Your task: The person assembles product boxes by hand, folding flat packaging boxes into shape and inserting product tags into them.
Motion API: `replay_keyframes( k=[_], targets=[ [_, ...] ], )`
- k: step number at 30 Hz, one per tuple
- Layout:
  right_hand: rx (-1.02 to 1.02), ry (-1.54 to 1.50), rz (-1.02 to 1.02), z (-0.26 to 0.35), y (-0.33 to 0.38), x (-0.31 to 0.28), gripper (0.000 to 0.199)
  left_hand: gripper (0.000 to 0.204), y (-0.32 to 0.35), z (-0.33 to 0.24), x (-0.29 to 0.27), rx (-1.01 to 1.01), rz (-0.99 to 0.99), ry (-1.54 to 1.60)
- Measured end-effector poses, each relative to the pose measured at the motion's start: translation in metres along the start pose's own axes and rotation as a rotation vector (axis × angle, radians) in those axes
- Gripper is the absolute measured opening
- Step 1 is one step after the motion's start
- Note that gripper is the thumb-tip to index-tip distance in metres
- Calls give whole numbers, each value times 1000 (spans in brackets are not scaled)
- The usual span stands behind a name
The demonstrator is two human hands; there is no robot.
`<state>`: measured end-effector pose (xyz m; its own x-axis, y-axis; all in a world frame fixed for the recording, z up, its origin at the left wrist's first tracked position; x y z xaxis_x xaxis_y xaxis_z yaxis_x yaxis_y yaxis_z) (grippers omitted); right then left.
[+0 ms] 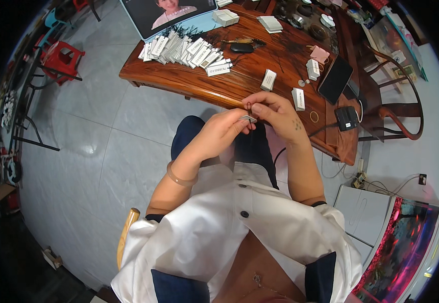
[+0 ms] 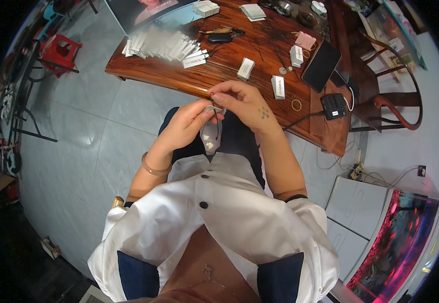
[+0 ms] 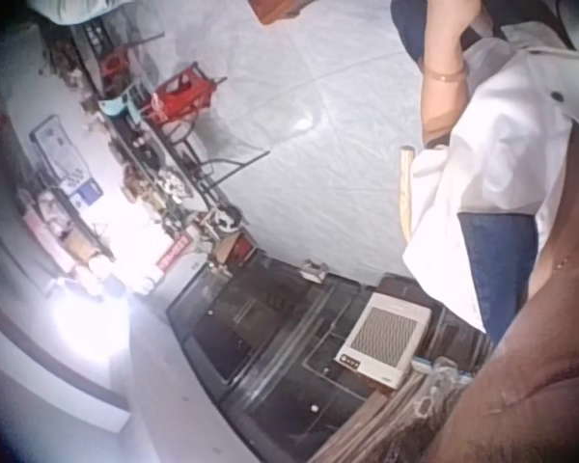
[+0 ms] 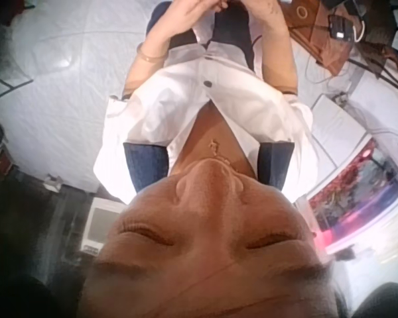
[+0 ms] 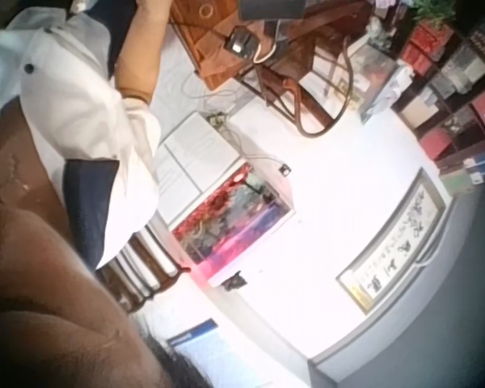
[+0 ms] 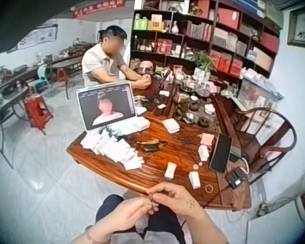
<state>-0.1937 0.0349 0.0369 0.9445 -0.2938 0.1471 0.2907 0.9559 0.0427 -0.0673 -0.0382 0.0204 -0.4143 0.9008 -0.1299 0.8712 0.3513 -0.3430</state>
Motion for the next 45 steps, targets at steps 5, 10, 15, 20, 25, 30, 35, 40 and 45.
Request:
replay_keyframes(
  k=[5, 10, 15, 20, 25, 30, 35, 40, 45],
  targets=[
    [-63, -93, -15, -4, -2, 0, 18, 16, 2, -2, 1, -171, 45, 21],
    [-194, -36, -177, -5, 4, -2, 17, 16, 4, 3, -4, -191, -27, 9],
    [-277, 95, -224, -2, 11, 2, 15, 21, 4, 1, -5, -159, -63, -60],
    [-266, -72, -189, -8, 8, 3, 17, 18, 2, -12, -6, -89, -135, -180],
    [-269, -22, -256, 3, 12, 1, 24, 23, 2, -28, -10, 191, -241, -604],
    [-97, -28, -176, -1, 9, -7, 25, 27, 4, -31, -8, 266, -272, -693],
    [-161, 42, -161, 0, 13, 1, 20, 22, 4, -26, -8, 217, -264, -638],
    [-355, 241, -158, 10, 20, 10, 16, 22, 4, -27, -8, 202, -266, -623],
    [-341, 271, -196, 9, 20, 13, 15, 26, 5, -30, -4, 239, -267, -661]
  ],
)
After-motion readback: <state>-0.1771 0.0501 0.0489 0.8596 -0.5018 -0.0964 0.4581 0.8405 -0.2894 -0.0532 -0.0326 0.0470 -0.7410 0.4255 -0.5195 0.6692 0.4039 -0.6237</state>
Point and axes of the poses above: each hand's wrist, its own y-axis away from the middle knuckle, its own x-axis out of the palm, z = x × y, the point moved 5 cm from there along -y, towards the middle knuckle, and after that the axes turned 2 degrees about z, right-handed, at the moved point
